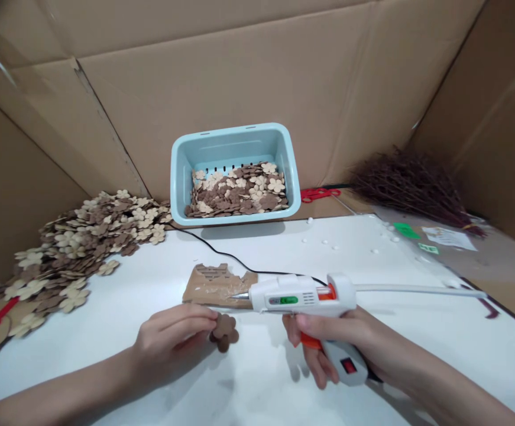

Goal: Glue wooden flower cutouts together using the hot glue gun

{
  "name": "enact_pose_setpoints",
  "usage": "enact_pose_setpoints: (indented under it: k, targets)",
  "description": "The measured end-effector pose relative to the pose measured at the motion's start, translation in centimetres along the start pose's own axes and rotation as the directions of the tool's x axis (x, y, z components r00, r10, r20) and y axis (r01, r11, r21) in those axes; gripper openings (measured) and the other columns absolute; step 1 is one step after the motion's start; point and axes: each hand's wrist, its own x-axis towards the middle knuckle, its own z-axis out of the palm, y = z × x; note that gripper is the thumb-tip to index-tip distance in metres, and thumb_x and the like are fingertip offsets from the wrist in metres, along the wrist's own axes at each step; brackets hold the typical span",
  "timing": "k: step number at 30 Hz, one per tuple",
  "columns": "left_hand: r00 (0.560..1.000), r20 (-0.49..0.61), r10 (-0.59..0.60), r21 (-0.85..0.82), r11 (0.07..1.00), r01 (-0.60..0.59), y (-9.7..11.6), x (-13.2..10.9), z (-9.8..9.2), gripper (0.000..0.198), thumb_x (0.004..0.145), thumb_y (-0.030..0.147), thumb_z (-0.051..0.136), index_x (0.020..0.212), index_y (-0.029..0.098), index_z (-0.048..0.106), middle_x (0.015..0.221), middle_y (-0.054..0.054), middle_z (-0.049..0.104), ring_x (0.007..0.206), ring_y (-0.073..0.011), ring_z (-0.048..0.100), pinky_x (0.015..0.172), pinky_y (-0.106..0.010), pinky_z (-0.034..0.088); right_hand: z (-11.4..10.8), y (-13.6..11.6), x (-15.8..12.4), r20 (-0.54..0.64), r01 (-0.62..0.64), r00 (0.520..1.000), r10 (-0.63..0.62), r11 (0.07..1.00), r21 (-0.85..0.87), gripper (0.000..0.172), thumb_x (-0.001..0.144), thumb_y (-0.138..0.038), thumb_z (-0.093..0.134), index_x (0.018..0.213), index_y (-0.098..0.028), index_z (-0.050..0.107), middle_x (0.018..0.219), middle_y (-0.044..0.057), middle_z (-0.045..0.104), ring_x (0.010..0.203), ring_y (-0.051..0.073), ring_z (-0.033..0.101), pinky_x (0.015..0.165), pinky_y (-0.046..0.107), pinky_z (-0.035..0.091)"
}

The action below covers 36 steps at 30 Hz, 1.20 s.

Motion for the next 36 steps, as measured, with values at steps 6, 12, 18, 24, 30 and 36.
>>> enact_pose_setpoints:
  k: [6, 12, 18, 24, 30, 36]
  targets:
    - [0.993, 0.106, 0.044, 0.007, 0.999, -0.045, 0.4, 0.6, -0.1, 0.017, 0.086, 0.005, 0.053, 0.102, 0.01, 0.058, 0.089, -0.01, 0.07, 0.078, -0.0147, 0.068, 0.071, -0.024, 0.058, 0.7, 0.3, 0.8, -0.149, -0.044, 0.988, 0.041, 0.999, -0.019, 0.037, 0.076, -0.051, 0.065, 0.069, -0.015, 0.062, 0.044, 0.002, 0.065, 0.038, 0.007, 0.05, 0.042, 0.016, 0.034]
    - [0.979, 0.197, 0.043, 0.124, 0.99, -0.068, 0.6, 0.1, 0.0, 0.019, 0.085, 0.006, 0.055, 0.103, 0.01, 0.058, 0.09, -0.01, 0.069, 0.081, -0.0151, 0.066, 0.072, -0.025, 0.057, 2.2, 0.6, 1.6, -0.281, 0.019, 0.959, -0.02, 1.0, -0.006, 0.033, 0.08, -0.048, 0.063, 0.072, -0.016, 0.064, 0.06, 0.005, 0.071, 0.054, 0.011, 0.059, 0.052, 0.019, 0.043]
    - [0.948, 0.309, 0.077, 0.183, 0.973, -0.138, 0.9, 0.3, -0.4, 0.02, 0.087, 0.005, 0.051, 0.106, 0.009, 0.056, 0.094, -0.012, 0.068, 0.084, -0.0182, 0.064, 0.071, -0.029, 0.057, 4.0, 1.0, 1.7, -0.209, 0.068, 0.977, -0.038, 0.988, 0.142, 0.034, 0.078, -0.05, 0.065, 0.072, -0.016, 0.068, 0.094, 0.007, 0.069, 0.097, 0.024, 0.064, 0.095, 0.038, 0.046]
    - [0.945, 0.318, 0.074, 0.186, 0.973, -0.138, 0.8, 0.4, -0.4, 0.019, 0.087, 0.005, 0.051, 0.104, 0.01, 0.057, 0.091, -0.012, 0.067, 0.082, -0.0183, 0.063, 0.067, -0.029, 0.056, 4.6, 1.7, 2.2, -0.171, 0.081, 0.984, -0.051, 0.981, 0.175, 0.037, 0.074, -0.052, 0.068, 0.071, -0.016, 0.07, 0.091, 0.008, 0.068, 0.095, 0.025, 0.063, 0.103, 0.044, 0.039]
    - [0.946, 0.318, 0.069, 0.18, 0.975, -0.131, 0.8, 0.5, -0.2, 0.022, 0.084, 0.005, 0.054, 0.105, 0.01, 0.056, 0.098, -0.012, 0.067, 0.087, -0.0191, 0.064, 0.072, -0.029, 0.056, 4.6, 1.6, 2.2, -0.182, 0.077, 0.983, -0.04, 0.976, 0.204, 0.036, 0.077, -0.05, 0.067, 0.07, -0.014, 0.069, 0.104, 0.011, 0.067, 0.103, 0.025, 0.062, 0.104, 0.043, 0.038]
    - [0.942, 0.33, 0.063, 0.168, 0.978, -0.124, 0.8, 0.7, -0.2, 0.025, 0.081, 0.001, 0.05, 0.103, 0.011, 0.057, 0.097, -0.013, 0.067, 0.086, -0.0195, 0.063, 0.069, -0.029, 0.055, 4.4, 1.7, 2.3, -0.191, 0.107, 0.979, -0.077, 0.983, 0.151, 0.037, 0.078, -0.051, 0.065, 0.072, -0.015, 0.069, 0.095, 0.009, 0.068, 0.102, 0.025, 0.062, 0.103, 0.042, 0.037]
